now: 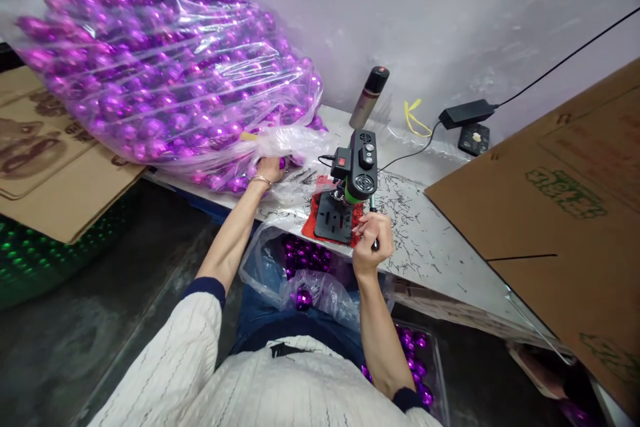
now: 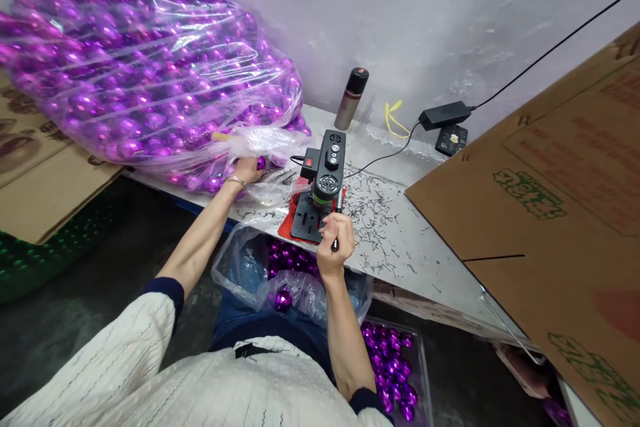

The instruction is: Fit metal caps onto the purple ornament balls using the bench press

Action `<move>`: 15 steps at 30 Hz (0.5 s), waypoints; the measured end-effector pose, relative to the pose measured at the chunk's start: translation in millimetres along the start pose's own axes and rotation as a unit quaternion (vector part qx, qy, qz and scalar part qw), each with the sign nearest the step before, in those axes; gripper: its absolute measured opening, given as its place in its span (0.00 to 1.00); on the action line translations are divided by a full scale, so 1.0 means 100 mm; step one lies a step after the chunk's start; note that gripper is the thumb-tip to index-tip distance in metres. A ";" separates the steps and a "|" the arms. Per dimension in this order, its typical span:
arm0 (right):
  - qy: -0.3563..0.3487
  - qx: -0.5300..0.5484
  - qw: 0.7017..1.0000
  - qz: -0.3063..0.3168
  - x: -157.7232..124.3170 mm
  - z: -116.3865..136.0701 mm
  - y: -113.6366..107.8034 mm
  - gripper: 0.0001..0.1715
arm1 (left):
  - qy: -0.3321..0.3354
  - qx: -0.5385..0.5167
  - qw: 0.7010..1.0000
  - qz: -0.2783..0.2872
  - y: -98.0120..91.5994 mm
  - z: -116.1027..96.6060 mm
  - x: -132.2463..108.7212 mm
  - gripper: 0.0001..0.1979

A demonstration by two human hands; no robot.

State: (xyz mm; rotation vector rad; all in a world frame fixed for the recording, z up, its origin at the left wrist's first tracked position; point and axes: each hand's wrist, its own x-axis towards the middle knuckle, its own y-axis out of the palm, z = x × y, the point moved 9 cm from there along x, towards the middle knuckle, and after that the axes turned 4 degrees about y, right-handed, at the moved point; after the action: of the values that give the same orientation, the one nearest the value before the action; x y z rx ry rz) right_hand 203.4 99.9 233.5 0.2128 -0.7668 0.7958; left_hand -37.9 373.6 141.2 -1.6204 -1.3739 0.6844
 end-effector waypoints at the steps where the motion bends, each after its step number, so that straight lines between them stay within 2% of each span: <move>1: -0.004 0.002 1.000 0.001 0.00 0.01 0.00 0.18 | -0.004 -0.018 1.000 -0.004 -0.03 -0.01 -0.08 0.27; 3: -0.014 0.004 1.000 0.007 0.00 0.03 0.00 0.18 | -0.025 -0.115 0.993 -0.017 -0.08 -0.04 -0.29 0.35; 4: -0.018 0.004 1.000 0.009 0.01 0.04 0.00 0.18 | -0.031 -0.198 0.980 -0.021 -0.09 -0.08 -0.41 0.37; 5: -0.020 0.003 1.000 0.010 0.01 0.05 0.00 0.18 | -0.037 -0.297 0.954 -0.020 -0.08 -0.12 -0.55 0.38; 6: -0.021 0.000 1.000 0.009 0.02 0.06 0.00 0.19 | -0.043 -0.400 0.915 -0.016 -0.05 -0.19 -0.69 0.39; 8: -0.019 -0.006 1.000 0.003 0.05 0.08 0.00 0.19 | -0.065 -0.576 0.815 0.002 0.07 -0.33 -0.97 0.37; 10: -0.014 -0.008 1.000 -0.001 0.10 0.12 -0.01 0.19 | -0.103 -0.688 0.718 0.028 0.27 -0.48 -1.21 0.34; 11: -0.012 -0.008 1.000 -0.002 0.13 0.14 -0.01 0.20 | -0.125 -0.721 0.680 0.044 0.39 -0.56 -1.32 0.31; 13: -0.009 -0.008 1.000 0.000 0.20 0.18 -0.02 0.20 | -0.168 -0.759 0.625 0.078 0.63 -0.71 -1.48 0.24; 15: -0.010 -0.010 1.000 0.007 0.27 0.23 -0.02 0.21 | -0.200 -0.782 0.583 0.097 0.81 -0.84 -1.58 0.20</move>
State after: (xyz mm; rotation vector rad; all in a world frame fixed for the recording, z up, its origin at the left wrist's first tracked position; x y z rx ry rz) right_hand 204.7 104.1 268.8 0.1985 -0.7942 0.8001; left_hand 35.2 198.9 88.7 -3.0960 -2.4084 -0.4235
